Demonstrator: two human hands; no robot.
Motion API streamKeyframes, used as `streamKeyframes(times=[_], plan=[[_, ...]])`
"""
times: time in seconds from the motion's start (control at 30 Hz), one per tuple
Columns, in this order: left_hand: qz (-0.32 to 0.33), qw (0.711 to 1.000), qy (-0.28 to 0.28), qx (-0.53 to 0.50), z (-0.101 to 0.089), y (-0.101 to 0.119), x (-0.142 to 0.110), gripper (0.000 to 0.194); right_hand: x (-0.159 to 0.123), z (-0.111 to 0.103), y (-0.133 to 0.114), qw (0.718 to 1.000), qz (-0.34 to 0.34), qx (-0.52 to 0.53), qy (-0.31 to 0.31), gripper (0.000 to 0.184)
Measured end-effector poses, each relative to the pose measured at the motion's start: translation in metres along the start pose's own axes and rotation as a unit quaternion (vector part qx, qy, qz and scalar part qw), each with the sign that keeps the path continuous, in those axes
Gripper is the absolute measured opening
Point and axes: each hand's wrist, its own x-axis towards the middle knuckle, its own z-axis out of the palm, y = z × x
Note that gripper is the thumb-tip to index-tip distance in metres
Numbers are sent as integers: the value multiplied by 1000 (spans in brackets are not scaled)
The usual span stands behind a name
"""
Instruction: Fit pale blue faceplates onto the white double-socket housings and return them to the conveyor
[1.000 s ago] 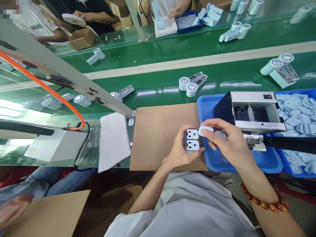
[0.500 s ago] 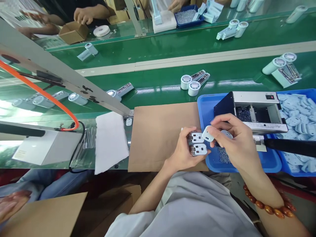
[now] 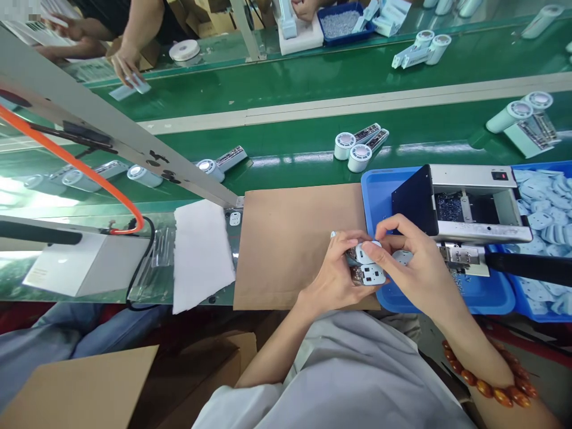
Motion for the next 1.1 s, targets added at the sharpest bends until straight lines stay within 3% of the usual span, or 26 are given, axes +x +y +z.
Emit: streamKeyframes(times=[0.1, 0.27, 0.5, 0.7, 0.8, 0.97, 1.03, 1.1], plan=[[-7, 1000, -6, 17, -3, 3, -2, 112, -3, 1, -2, 999, -10, -38, -15, 29], [-14, 999, -26, 13, -4, 4, -3, 113, -5, 7, -1, 1000, -1, -21, 12, 43], [20, 1000, 3, 9, -5, -8, -4, 84, -5, 13, 25, 977, 82, 198, 4, 74], [30, 999, 27, -34, -5, -13, 7, 78, -11, -10, 21, 956, 89, 280, -19, 35], [40, 997, 44, -50, -2, -14, 10, 74, -19, -17, 24, 960, 87, 267, 17, 23], [22, 999, 8, -22, 2, -12, 6, 84, -36, -21, 23, 989, 33, 119, 76, 25], [23, 999, 16, -37, 3, -11, 4, 84, -38, -21, 15, 993, 19, 101, 60, 22], [29, 998, 18, -48, 3, -10, 3, 82, -37, -20, 6, 992, 31, 121, 4, 20]])
